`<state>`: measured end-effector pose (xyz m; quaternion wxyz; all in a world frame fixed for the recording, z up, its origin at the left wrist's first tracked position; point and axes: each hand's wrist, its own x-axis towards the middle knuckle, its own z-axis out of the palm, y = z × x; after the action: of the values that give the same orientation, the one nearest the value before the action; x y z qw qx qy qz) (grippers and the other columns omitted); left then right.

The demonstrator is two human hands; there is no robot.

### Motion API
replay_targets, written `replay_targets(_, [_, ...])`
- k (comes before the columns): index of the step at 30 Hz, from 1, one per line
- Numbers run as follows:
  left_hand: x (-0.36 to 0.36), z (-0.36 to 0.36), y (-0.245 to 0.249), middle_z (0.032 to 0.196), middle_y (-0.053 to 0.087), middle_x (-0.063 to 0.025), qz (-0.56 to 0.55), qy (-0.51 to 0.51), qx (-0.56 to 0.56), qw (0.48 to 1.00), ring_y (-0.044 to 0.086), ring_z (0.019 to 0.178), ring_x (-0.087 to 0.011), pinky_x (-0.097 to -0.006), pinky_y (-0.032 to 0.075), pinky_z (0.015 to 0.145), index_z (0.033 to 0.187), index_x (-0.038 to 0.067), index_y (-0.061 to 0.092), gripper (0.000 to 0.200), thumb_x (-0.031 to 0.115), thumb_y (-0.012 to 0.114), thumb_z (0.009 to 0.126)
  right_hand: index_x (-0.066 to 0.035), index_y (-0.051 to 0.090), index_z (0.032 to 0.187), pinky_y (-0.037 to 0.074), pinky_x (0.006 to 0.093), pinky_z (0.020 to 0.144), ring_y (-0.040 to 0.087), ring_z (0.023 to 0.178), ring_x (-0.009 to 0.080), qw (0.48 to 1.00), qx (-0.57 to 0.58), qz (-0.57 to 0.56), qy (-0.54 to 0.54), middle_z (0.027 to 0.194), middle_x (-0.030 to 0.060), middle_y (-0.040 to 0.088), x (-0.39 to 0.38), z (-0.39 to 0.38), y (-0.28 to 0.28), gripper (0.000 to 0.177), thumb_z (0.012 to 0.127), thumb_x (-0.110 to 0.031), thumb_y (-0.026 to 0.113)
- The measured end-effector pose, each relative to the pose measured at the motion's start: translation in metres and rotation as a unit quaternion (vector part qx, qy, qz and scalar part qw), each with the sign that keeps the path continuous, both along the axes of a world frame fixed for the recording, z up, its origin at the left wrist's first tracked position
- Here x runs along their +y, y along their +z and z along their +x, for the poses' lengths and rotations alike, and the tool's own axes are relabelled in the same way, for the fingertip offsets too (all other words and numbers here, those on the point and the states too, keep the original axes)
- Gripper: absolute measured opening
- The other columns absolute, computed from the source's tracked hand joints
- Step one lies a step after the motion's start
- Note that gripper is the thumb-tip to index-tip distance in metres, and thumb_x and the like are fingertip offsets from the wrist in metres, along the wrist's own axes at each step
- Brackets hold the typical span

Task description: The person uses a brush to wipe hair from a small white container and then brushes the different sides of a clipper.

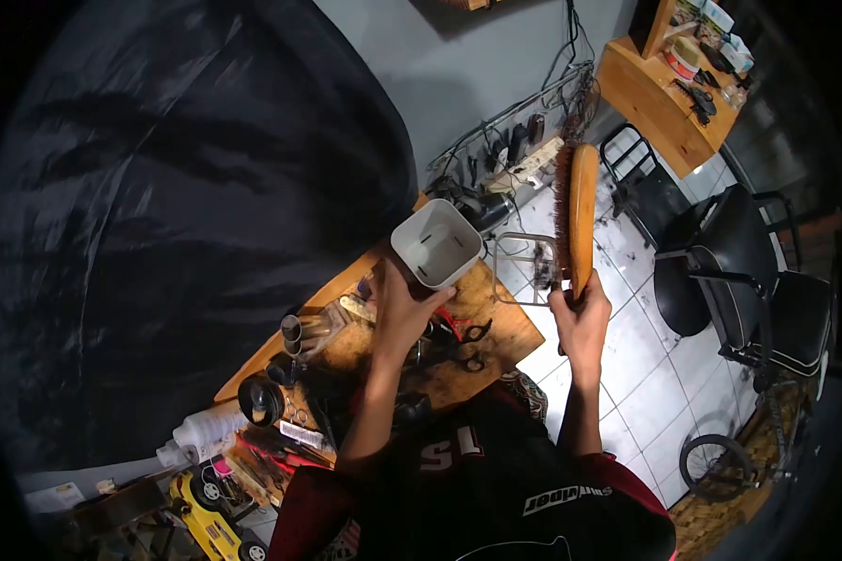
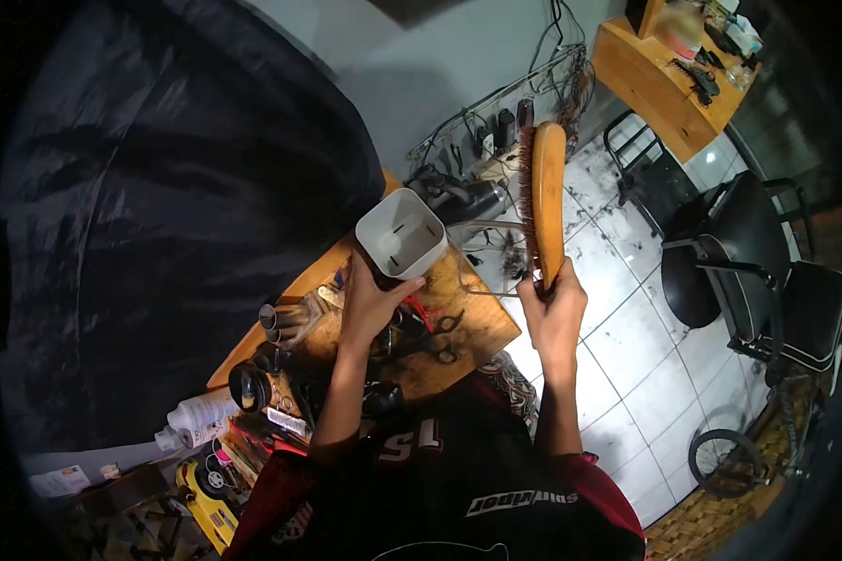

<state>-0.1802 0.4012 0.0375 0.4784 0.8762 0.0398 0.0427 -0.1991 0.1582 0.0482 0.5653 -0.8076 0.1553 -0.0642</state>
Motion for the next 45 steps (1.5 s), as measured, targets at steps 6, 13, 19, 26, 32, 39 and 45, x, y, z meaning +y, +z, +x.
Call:
replay_targets(6, [0.003, -0.007, -0.012, 0.123, 0.052, -0.0158, 0.079, 0.001, -0.008, 0.997, 0.049, 0.118, -0.0291, -0.0392, 0.039, 0.099, 0.133, 0.000, 0.040, 0.080, 0.021, 0.083, 0.069, 0.004, 0.056, 0.098, 0.039, 0.0244, 0.048, 0.045, 0.052, 0.0072, 1.000, 0.002, 0.011, -0.004, 0.063, 0.0025, 0.051, -0.001, -0.009, -0.001, 0.021, 0.080, -0.004, 0.062])
replay_targets(13, [0.015, -0.016, 0.000, 0.131, 0.043, -0.0210, 0.159, 0.056, 0.027, 0.985, 0.033, 0.128, -0.0383, -0.0501, 0.023, 0.108, 0.137, -0.001, 0.031, 0.089, 0.021, 0.082, 0.067, 0.003, 0.056, 0.101, 0.034, 0.0241, 0.039, 0.043, 0.046, 0.0047, 0.998, -0.006, 0.059, 0.026, 0.063, -0.0005, 0.050, 0.003, -0.016, 0.026, 0.021, 0.080, -0.002, 0.059])
replay_targets(19, [0.013, -0.054, 0.029, 0.145, 0.025, -0.0289, 0.125, 0.072, -0.024, 0.989, 0.025, 0.135, -0.0439, -0.0491, 0.023, 0.111, 0.144, -0.007, 0.015, 0.097, 0.012, 0.077, 0.073, 0.003, 0.056, 0.101, 0.037, 0.0203, 0.047, 0.045, 0.055, 0.0032, 0.995, -0.069, 0.030, 0.073, 0.064, -0.0015, 0.050, 0.022, -0.029, 0.047, 0.023, 0.078, 0.002, 0.061])
replay_targets(26, [0.045, -0.127, 0.051, 0.136, 0.046, -0.0209, -0.422, 0.077, -0.010, 0.903, 0.050, 0.122, -0.0305, -0.0366, 0.045, 0.096, 0.143, 0.000, 0.029, 0.050, 0.019, 0.048, 0.100, 0.003, 0.057, 0.108, 0.043, 0.0230, 0.058, 0.051, 0.066, 0.0062, 0.944, -0.096, 0.137, 0.285, 0.074, 0.0025, 0.058, 0.078, -0.035, 0.050, 0.031, 0.078, -0.001, 0.064])
replay_targets(32, [0.063, -0.160, 0.042, 0.137, 0.045, -0.0272, -0.772, 0.000, 0.057, 0.633, 0.047, 0.124, -0.0425, -0.0549, 0.045, 0.097, 0.143, 0.003, 0.030, 0.077, 0.063, 0.029, 0.095, 0.004, 0.057, 0.106, 0.044, 0.0282, 0.062, 0.055, 0.065, 0.0189, 0.878, -0.126, 0.040, 0.460, 0.079, 0.0093, 0.059, 0.124, -0.037, 0.056, 0.030, 0.080, -0.006, 0.068])
replay_targets(39, [0.079, -0.183, 0.031, 0.137, 0.042, -0.0305, -0.718, -0.041, -0.045, 0.693, 0.049, 0.121, -0.0475, -0.0526, 0.045, 0.096, 0.150, 0.012, 0.016, 0.072, 0.040, 0.043, 0.089, 0.006, 0.055, 0.093, 0.043, 0.0385, 0.061, 0.055, 0.068, 0.0328, 0.831, -0.229, -0.026, 0.507, 0.080, 0.0178, 0.054, 0.148, -0.029, 0.060, 0.024, 0.083, -0.010, 0.069])
replay_targets(45, [0.082, -0.190, 0.038, 0.128, 0.050, -0.0170, -0.677, 0.109, -0.064, 0.725, 0.056, 0.113, -0.0328, -0.0436, 0.049, 0.091, 0.145, 0.011, 0.027, 0.066, 0.049, 0.044, 0.094, 0.004, 0.054, 0.115, 0.048, 0.0343, 0.079, 0.063, 0.090, 0.0285, 0.858, -0.049, 0.072, 0.505, 0.103, 0.0231, 0.062, 0.136, -0.041, 0.055, 0.032, 0.089, -0.013, 0.063])
